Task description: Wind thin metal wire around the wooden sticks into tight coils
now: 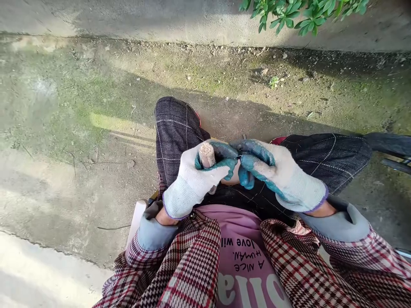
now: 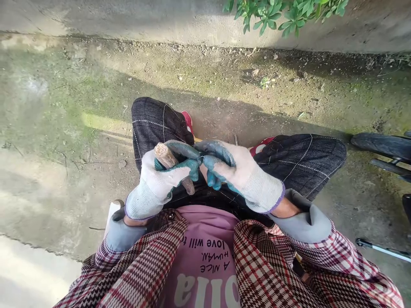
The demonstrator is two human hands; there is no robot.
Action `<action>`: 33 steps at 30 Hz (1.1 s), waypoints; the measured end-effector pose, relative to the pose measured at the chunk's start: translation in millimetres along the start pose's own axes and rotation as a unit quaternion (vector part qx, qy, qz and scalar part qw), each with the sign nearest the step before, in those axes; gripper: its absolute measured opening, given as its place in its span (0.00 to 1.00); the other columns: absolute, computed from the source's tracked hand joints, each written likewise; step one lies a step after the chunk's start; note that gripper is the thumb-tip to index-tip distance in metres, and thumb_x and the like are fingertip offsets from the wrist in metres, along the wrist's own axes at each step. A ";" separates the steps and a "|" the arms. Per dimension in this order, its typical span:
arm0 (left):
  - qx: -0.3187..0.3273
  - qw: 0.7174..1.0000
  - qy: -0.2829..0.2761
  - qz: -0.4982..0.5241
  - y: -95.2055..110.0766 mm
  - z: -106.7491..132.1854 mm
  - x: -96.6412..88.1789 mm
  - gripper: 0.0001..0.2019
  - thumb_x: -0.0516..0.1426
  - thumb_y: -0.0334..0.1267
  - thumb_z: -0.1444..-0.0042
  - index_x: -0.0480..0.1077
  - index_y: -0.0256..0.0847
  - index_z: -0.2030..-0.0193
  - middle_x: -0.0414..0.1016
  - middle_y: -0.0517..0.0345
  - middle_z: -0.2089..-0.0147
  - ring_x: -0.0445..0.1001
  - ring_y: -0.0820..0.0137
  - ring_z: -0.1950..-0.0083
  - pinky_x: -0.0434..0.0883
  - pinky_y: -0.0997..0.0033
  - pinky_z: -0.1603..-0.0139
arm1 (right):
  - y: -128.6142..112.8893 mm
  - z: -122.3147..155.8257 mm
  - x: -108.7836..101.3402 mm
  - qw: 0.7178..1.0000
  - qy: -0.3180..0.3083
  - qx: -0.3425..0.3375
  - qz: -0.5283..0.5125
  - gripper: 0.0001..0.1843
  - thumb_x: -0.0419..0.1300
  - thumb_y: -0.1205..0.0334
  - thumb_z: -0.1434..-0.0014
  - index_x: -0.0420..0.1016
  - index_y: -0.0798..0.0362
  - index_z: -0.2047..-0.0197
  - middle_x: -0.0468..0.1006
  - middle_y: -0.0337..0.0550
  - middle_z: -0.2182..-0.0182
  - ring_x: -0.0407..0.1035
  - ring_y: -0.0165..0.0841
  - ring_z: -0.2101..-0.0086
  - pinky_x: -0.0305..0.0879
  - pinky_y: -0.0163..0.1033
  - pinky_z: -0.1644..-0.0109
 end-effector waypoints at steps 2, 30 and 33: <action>0.024 1.000 0.005 -0.017 2.9 0.0 -0.2 0.07 0.68 0.33 0.51 0.79 0.39 0.64 0.84 0.56 0.63 0.83 0.64 0.62 0.82 0.66 0.59 | 0.3 1.4 -1.6 1.000 0.008 0.006 0.005 0.15 0.68 0.51 0.37 0.83 0.49 0.51 0.84 0.40 0.68 0.76 0.34 0.73 0.77 0.39 0.69; -0.070 0.995 -0.046 0.063 -15.7 -9.5 -2.0 0.13 0.66 0.38 0.50 0.78 0.37 0.58 0.82 0.58 0.69 0.71 0.76 0.77 0.70 0.77 0.78 | -8.2 15.8 -33.6 0.980 0.114 -0.066 0.152 0.05 0.67 0.60 0.35 0.86 0.44 0.58 0.86 0.39 0.64 0.79 0.37 0.66 0.76 0.42 0.64; -0.070 0.996 -0.033 0.049 -15.2 -9.0 -1.8 0.13 0.67 0.36 0.52 0.79 0.38 0.58 0.80 0.61 0.70 0.70 0.77 0.77 0.69 0.77 0.77 | -14.2 21.2 -33.4 0.977 0.111 -0.068 0.171 0.07 0.66 0.63 0.35 0.86 0.41 0.57 0.86 0.38 0.63 0.79 0.37 0.65 0.77 0.44 0.62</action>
Point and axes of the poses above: each hand's wrist, its own z-axis away from the middle knuckle, its own x-axis out of the palm, y = z × x, the point moved 5 cm from there along -z, towards the middle knuckle
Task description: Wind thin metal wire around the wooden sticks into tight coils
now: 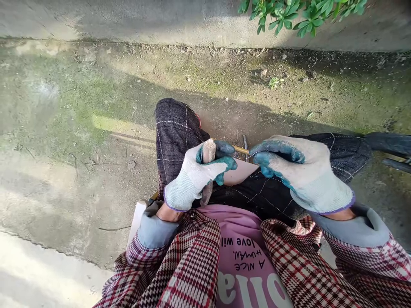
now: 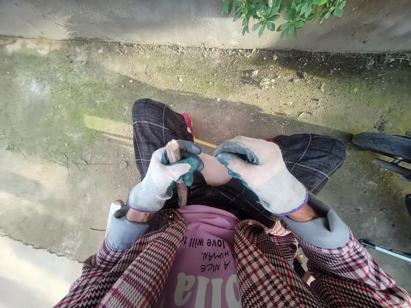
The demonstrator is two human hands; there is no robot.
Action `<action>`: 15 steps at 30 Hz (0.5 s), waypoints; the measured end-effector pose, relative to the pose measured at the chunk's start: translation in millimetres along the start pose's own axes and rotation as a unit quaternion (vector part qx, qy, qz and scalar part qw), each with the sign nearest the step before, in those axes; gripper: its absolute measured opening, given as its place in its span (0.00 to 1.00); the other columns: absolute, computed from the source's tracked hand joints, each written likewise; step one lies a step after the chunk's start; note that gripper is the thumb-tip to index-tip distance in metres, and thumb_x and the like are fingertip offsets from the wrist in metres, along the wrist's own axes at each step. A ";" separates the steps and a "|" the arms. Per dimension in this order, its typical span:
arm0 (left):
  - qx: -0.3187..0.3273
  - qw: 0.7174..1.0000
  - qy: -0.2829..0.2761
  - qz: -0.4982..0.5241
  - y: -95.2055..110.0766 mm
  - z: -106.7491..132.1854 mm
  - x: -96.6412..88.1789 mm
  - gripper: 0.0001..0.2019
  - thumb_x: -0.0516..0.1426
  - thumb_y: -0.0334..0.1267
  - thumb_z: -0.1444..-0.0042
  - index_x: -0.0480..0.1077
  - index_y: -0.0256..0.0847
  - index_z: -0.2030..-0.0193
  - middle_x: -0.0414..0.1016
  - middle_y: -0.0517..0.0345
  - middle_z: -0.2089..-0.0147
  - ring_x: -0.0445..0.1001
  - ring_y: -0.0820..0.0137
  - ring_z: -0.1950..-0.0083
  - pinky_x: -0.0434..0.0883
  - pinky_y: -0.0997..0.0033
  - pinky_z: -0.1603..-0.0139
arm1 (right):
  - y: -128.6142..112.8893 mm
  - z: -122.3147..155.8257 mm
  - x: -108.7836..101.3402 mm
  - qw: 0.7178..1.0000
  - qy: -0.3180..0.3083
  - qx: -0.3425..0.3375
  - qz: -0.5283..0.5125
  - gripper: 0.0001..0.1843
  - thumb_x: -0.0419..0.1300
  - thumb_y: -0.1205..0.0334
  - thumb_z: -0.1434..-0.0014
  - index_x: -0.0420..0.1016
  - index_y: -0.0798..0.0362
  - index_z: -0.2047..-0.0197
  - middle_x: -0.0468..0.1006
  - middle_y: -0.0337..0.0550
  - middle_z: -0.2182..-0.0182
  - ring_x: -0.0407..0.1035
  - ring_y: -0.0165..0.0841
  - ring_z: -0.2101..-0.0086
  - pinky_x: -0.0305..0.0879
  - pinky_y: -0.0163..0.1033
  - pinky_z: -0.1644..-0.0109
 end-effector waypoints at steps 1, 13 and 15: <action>0.000 1.000 0.003 -0.014 0.8 0.4 0.2 0.12 0.67 0.35 0.53 0.79 0.38 0.60 0.79 0.62 0.71 0.70 0.77 0.76 0.69 0.76 0.76 | -2.5 1.6 -0.8 1.000 0.000 -0.003 0.006 0.09 0.66 0.64 0.35 0.86 0.40 0.57 0.86 0.37 0.62 0.80 0.37 0.65 0.77 0.44 0.61; 0.028 0.990 -0.094 -0.102 11.7 9.1 9.2 0.15 0.68 0.35 0.46 0.83 0.39 0.51 0.79 0.61 0.70 0.74 0.73 0.71 0.74 0.73 0.68 | -12.8 11.2 -11.1 0.995 0.025 -0.100 0.018 0.13 0.68 0.67 0.35 0.87 0.37 0.55 0.86 0.35 0.61 0.79 0.39 0.62 0.74 0.45 0.60; 0.025 0.987 -0.108 -0.118 13.4 9.7 11.2 0.11 0.67 0.35 0.45 0.84 0.39 0.54 0.81 0.60 0.69 0.77 0.71 0.68 0.76 0.73 0.65 | -15.9 12.8 -12.8 0.993 0.022 -0.111 0.039 0.13 0.68 0.67 0.35 0.86 0.36 0.54 0.86 0.36 0.61 0.79 0.40 0.62 0.74 0.46 0.58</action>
Point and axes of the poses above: each hand's wrist, its own z-axis away from the middle knuckle, its own x-axis out of the palm, y = z × x, the point moved 5 cm from there along -z, towards the middle knuckle
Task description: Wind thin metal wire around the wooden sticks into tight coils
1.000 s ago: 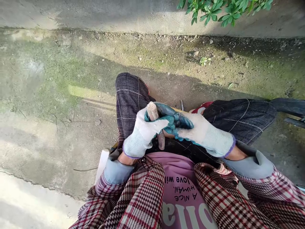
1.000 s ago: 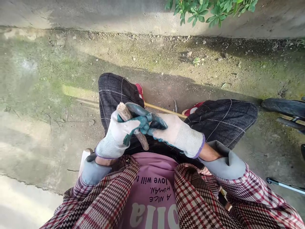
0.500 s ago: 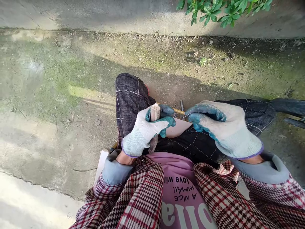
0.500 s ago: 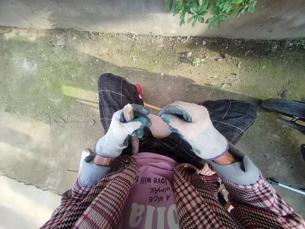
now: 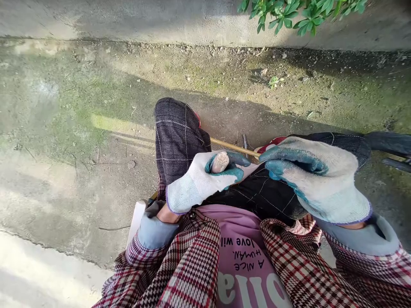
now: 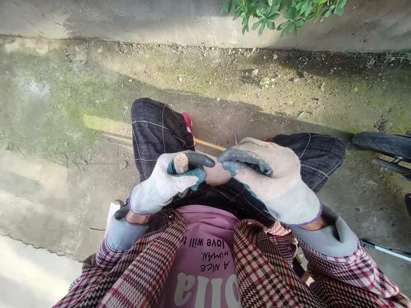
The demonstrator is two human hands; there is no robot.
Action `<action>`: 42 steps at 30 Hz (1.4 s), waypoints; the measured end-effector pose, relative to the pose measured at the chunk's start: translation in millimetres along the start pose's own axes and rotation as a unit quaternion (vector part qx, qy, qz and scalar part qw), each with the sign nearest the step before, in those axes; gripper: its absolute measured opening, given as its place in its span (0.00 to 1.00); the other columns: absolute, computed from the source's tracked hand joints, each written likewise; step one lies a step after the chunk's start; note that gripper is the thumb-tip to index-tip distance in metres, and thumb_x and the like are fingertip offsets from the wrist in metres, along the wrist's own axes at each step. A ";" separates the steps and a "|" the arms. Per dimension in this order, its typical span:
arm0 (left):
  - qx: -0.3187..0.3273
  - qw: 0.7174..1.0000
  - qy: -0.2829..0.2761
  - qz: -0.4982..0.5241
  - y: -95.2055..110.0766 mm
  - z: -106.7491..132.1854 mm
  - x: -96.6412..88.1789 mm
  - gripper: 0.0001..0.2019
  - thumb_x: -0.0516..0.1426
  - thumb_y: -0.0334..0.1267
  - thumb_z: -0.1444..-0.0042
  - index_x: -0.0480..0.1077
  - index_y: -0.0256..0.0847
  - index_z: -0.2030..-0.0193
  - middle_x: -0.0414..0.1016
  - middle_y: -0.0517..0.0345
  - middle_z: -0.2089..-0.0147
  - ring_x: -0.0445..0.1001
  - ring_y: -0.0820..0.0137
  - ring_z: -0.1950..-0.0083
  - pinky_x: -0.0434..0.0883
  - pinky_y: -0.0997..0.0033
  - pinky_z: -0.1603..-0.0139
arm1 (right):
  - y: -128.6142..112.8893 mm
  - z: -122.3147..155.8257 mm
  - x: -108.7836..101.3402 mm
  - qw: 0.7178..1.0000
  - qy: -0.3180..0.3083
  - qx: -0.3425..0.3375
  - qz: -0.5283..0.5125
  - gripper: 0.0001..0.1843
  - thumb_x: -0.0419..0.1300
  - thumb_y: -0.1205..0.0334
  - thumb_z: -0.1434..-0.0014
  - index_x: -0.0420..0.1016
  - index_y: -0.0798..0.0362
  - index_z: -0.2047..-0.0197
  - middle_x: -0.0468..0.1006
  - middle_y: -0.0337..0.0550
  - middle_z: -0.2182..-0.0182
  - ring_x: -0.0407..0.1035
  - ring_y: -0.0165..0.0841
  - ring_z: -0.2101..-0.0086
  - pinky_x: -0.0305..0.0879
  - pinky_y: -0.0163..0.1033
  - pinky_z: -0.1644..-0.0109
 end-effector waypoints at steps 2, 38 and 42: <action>0.001 1.000 0.006 -0.011 2.3 -0.5 0.4 0.08 0.65 0.34 0.44 0.84 0.39 0.57 0.82 0.59 0.67 0.80 0.69 0.64 0.78 0.71 0.61 | -2.3 0.9 -2.3 1.000 -0.001 -0.003 0.015 0.12 0.68 0.65 0.35 0.86 0.36 0.54 0.86 0.36 0.61 0.80 0.41 0.62 0.74 0.48 0.58; 0.085 0.975 0.093 -0.181 5.0 11.9 5.7 0.07 0.67 0.37 0.43 0.81 0.39 0.59 0.85 0.57 0.61 0.82 0.67 0.61 0.79 0.67 0.54 | -6.8 -2.0 41.0 0.937 -0.159 -0.071 0.303 0.11 0.56 0.61 0.35 0.81 0.48 0.59 0.83 0.46 0.68 0.75 0.40 0.69 0.67 0.44 0.64; 0.099 0.974 0.074 -0.188 13.1 14.1 7.9 0.04 0.65 0.34 0.43 0.81 0.40 0.60 0.85 0.58 0.61 0.82 0.67 0.61 0.78 0.67 0.55 | -9.6 -3.7 32.3 0.957 -0.150 -0.039 0.244 0.09 0.59 0.58 0.35 0.82 0.47 0.59 0.84 0.44 0.68 0.75 0.39 0.71 0.65 0.43 0.65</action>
Point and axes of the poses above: each hand's wrist, its own z-axis away from the middle knuckle, its own x-axis out of the palm, y = z × x, the point moved 5 cm from there along -z, towards the middle knuckle
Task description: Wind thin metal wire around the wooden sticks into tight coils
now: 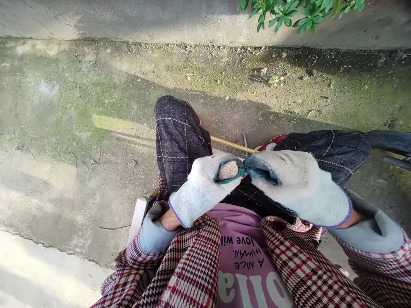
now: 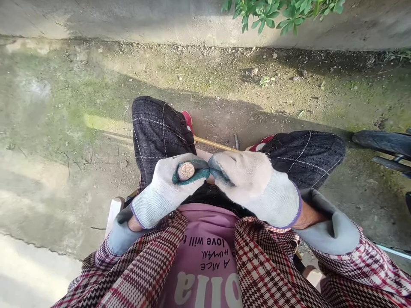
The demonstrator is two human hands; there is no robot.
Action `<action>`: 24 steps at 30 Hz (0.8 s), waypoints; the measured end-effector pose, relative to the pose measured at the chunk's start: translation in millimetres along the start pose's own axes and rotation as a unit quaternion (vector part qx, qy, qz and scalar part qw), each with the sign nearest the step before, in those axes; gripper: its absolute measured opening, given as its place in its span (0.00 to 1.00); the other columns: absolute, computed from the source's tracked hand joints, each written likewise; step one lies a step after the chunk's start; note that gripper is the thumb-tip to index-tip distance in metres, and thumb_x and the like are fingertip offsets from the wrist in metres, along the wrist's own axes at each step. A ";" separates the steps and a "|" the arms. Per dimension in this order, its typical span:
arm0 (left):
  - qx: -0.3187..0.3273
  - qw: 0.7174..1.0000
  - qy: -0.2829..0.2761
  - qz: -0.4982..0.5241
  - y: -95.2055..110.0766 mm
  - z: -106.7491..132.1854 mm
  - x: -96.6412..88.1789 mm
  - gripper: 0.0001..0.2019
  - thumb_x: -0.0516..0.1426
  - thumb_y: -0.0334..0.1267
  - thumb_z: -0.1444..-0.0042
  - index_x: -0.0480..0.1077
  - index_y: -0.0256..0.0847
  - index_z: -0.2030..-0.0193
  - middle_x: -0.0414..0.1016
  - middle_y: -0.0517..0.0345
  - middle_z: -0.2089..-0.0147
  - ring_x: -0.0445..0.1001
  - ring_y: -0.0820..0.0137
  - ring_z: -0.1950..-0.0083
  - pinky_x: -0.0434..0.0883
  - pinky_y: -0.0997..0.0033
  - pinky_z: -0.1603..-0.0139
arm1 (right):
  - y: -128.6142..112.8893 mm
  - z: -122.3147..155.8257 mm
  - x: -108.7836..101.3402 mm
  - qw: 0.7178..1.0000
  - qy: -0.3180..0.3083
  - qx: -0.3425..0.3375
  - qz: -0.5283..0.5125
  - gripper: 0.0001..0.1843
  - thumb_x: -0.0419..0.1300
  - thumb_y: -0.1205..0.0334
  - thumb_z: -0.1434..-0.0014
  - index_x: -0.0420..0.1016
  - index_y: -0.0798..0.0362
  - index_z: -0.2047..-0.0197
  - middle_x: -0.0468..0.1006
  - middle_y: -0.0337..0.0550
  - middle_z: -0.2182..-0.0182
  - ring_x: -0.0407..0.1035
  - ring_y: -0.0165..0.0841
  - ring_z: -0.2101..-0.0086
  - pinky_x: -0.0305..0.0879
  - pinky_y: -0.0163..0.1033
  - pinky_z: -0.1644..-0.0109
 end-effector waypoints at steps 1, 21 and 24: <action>0.002 1.000 -0.001 -0.005 1.5 0.1 -0.4 0.04 0.65 0.34 0.42 0.81 0.40 0.61 0.85 0.58 0.61 0.82 0.67 0.61 0.78 0.67 0.55 | 1.9 1.7 -1.7 1.000 0.003 0.011 -0.016 0.09 0.60 0.57 0.35 0.82 0.45 0.58 0.85 0.43 0.68 0.76 0.39 0.70 0.65 0.43 0.65; 0.274 0.891 -0.020 -0.362 10.1 12.8 34.3 0.10 0.55 0.33 0.34 0.78 0.42 0.51 0.79 0.55 0.63 0.78 0.62 0.61 0.75 0.64 0.64 | 37.1 8.5 8.8 0.949 -0.096 0.130 -0.269 0.03 0.62 0.64 0.47 0.75 0.47 0.72 0.76 0.35 0.78 0.67 0.32 0.77 0.62 0.38 0.75; 0.309 0.876 -0.016 -0.371 10.8 16.3 39.4 0.11 0.55 0.31 0.34 0.77 0.41 0.51 0.79 0.55 0.63 0.78 0.61 0.62 0.75 0.63 0.65 | 42.5 10.4 17.5 0.925 -0.106 0.136 -0.339 0.04 0.63 0.61 0.47 0.73 0.47 0.73 0.75 0.36 0.78 0.66 0.31 0.78 0.64 0.39 0.75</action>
Point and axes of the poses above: each hand's wrist, its own z-axis away from the middle knuckle, its own x-axis out of the palm, y = z × x, the point moved 5 cm from there along -z, towards the middle knuckle
